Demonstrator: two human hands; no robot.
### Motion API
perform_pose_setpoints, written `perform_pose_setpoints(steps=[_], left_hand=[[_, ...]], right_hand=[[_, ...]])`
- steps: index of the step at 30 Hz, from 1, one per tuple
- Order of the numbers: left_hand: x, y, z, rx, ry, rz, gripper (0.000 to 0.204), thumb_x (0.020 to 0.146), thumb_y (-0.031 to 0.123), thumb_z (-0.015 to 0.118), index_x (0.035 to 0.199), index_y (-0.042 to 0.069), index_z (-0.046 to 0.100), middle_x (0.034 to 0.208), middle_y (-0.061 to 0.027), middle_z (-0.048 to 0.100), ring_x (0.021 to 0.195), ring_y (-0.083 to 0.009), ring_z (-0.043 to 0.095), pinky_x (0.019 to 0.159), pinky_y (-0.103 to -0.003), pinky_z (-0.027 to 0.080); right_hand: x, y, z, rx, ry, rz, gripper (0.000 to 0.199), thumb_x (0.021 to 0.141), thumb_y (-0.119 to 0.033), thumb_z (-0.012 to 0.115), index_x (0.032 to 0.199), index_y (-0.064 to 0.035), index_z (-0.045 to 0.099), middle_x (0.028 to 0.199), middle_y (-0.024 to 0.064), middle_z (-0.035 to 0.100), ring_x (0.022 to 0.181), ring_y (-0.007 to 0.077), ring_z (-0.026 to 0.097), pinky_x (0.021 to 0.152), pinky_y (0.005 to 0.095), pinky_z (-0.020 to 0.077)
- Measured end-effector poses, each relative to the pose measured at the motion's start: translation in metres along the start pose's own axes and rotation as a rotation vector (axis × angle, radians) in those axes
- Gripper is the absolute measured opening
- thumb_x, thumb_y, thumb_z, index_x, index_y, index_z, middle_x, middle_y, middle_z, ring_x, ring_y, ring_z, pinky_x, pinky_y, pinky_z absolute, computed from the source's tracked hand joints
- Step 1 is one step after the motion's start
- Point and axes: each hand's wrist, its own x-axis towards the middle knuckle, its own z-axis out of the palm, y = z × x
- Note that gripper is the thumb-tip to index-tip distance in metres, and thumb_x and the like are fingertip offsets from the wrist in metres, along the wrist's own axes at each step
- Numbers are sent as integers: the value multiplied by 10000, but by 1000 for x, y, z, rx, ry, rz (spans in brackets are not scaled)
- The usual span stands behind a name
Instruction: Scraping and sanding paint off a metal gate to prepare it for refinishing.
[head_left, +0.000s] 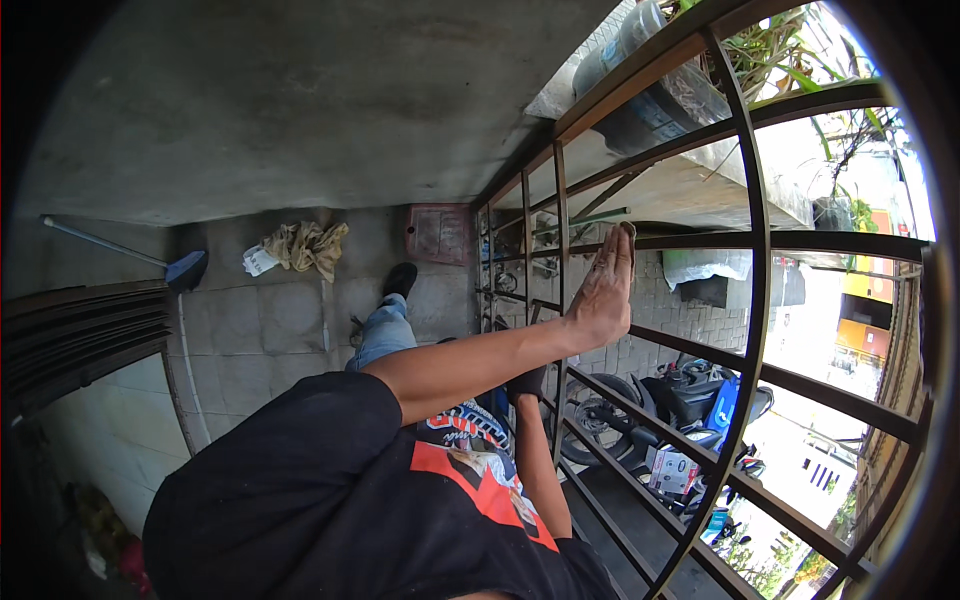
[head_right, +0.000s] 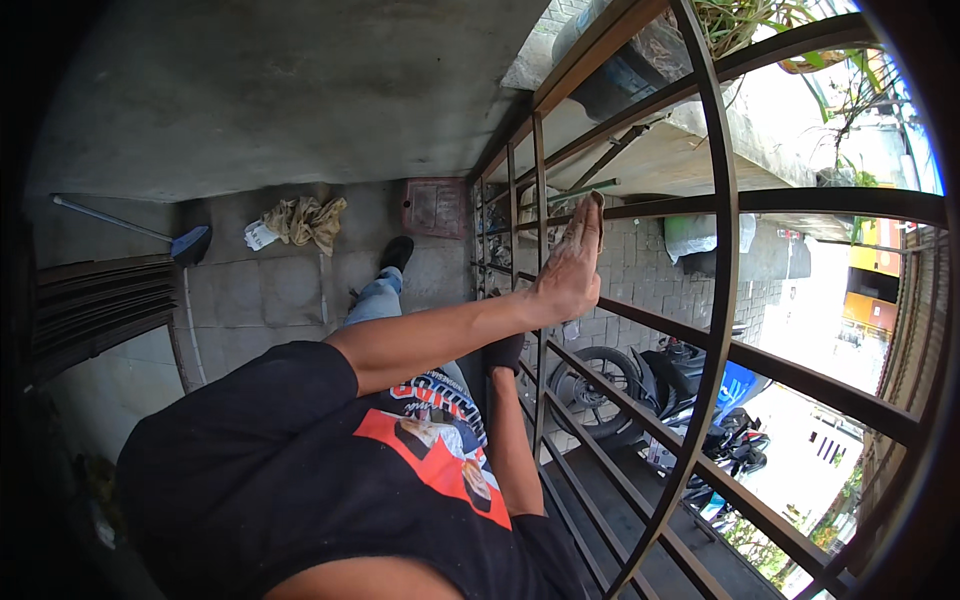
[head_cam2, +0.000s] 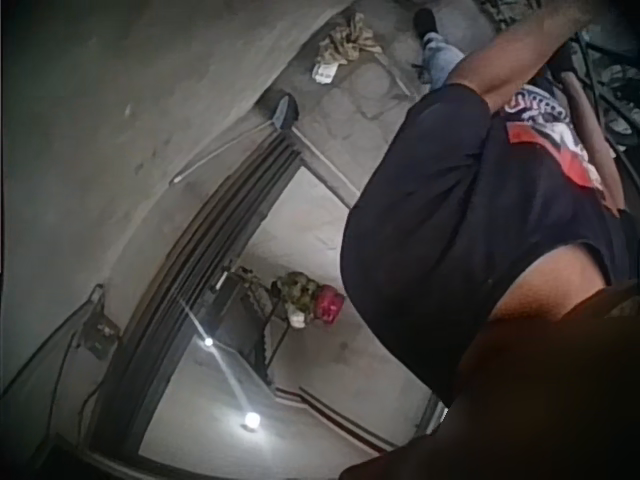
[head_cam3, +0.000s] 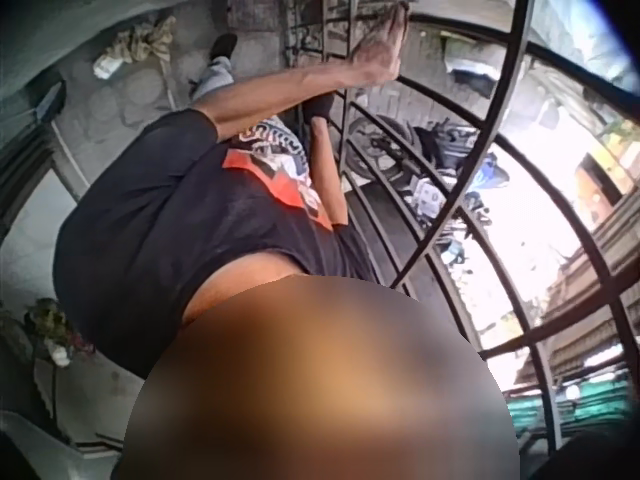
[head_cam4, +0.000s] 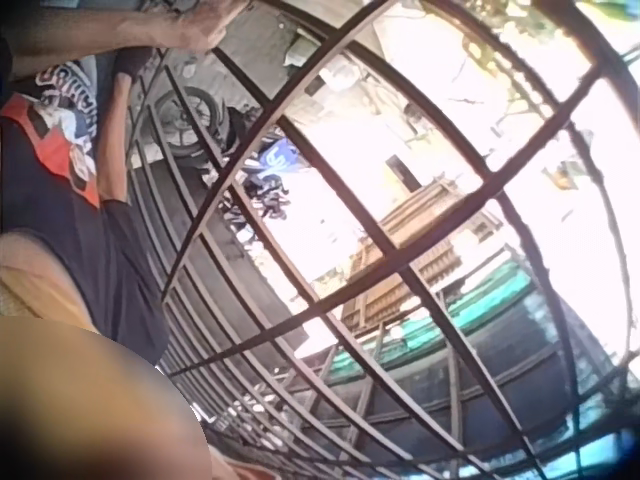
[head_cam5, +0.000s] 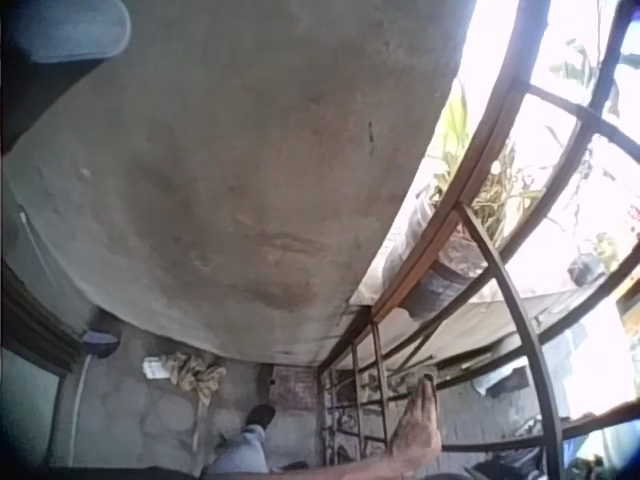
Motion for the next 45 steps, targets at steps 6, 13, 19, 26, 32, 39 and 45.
perform_pose_setpoints(steps=[6,13,19,26,32,39,45], left_hand=[[-13,-76,8,48,-57,-300,913,710,-2,519,1417,-158,-37,1487,-356,76,1410,-445,105,1173,-408,125],[-1,2,0,-117,69,77,881,712,-54,468,1447,-108,-13,1500,-331,75,1409,-445,106,1175,-390,130],[-4,-81,-3,-78,-156,-386,823,729,-45,465,1437,-127,54,1490,-325,150,1411,-400,156,1168,-374,163],[1,-58,5,-79,-125,-405,832,766,-12,492,1449,-100,24,1503,-305,138,1407,-393,192,1155,-404,183],[-12,-91,35,64,48,-472,834,812,108,609,1447,-87,105,1487,-303,202,1354,-395,300,1112,-424,266],[26,-61,-8,382,-87,-362,507,717,347,777,986,-13,542,765,-166,668,766,-361,663,726,-431,513],[20,-89,-17,289,-157,-197,275,849,95,545,1108,4,574,858,-219,664,836,-409,642,776,-468,506]], right_hand=[[18,-117,-53,-222,-258,68,395,983,-199,467,1342,-39,428,1315,133,522,1198,230,507,1014,391,403],[-9,5,2,350,-2,38,533,914,-212,583,1379,-46,383,1381,121,467,1241,231,467,1019,365,382],[18,-124,-57,51,-29,158,387,916,-223,536,1259,-44,533,1237,198,576,1146,319,558,927,393,448],[23,-123,-56,-35,-196,187,358,939,-254,512,1206,-22,570,1180,190,615,1132,290,569,935,386,441],[25,-94,-40,112,-78,158,398,886,-233,556,1228,-31,524,1159,232,592,1050,351,586,876,407,468],[-5,-105,-59,4,4,321,473,912,-225,476,1342,-33,440,1193,269,559,1002,344,608,785,455,485],[-11,-115,-63,149,232,297,592,829,-64,550,1397,-44,383,1036,260,601,907,412,582,724,479,463]])
